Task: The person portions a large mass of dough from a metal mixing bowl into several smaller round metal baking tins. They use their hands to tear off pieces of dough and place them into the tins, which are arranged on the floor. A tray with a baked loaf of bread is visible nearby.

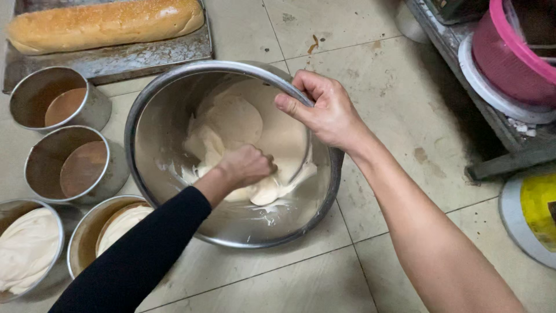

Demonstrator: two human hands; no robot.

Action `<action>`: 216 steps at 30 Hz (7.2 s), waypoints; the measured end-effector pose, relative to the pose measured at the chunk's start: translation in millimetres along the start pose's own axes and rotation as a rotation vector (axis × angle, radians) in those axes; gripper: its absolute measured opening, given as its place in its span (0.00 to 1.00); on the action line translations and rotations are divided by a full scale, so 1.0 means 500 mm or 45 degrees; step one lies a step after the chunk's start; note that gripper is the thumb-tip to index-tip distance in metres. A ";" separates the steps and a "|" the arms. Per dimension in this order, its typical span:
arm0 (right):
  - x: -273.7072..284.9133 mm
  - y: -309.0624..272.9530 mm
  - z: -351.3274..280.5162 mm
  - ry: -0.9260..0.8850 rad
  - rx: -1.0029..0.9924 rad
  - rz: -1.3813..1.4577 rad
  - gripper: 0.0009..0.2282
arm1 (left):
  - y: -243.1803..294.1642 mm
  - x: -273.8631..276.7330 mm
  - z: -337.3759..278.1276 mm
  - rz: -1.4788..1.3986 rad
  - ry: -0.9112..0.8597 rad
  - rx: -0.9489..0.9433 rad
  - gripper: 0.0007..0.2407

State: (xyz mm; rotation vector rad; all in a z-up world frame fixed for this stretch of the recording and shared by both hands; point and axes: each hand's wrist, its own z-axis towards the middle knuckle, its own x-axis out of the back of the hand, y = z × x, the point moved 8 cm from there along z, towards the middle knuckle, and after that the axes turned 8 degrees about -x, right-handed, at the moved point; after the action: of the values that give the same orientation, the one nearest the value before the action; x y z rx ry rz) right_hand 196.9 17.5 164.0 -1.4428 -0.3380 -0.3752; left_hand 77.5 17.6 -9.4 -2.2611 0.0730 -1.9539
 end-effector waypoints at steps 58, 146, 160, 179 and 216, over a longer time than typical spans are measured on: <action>0.075 0.234 -0.093 0.982 -0.784 -0.279 0.31 | -0.093 0.244 -0.428 -2.424 1.555 0.927 0.12; -1.224 -0.084 -0.126 -1.000 -0.729 0.116 0.23 | 0.284 -0.118 -1.278 -1.635 3.165 1.852 0.14; -0.271 -0.208 0.034 0.254 0.180 -0.226 0.07 | -0.024 0.169 -0.757 -2.187 2.725 1.001 0.15; 0.062 0.216 -0.084 0.853 -0.585 0.151 0.13 | -0.102 0.318 -0.468 -1.967 1.810 1.297 0.08; -0.110 -0.128 -0.026 0.131 0.070 -0.404 0.16 | -0.084 -0.033 -0.311 -0.006 0.066 1.132 0.07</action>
State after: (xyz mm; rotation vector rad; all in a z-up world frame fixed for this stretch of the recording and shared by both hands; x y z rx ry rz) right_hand 119.1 1.2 195.4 -1.3121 -0.4916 -0.6889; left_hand -80.8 48.1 2.3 -1.6052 -0.6559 -1.5693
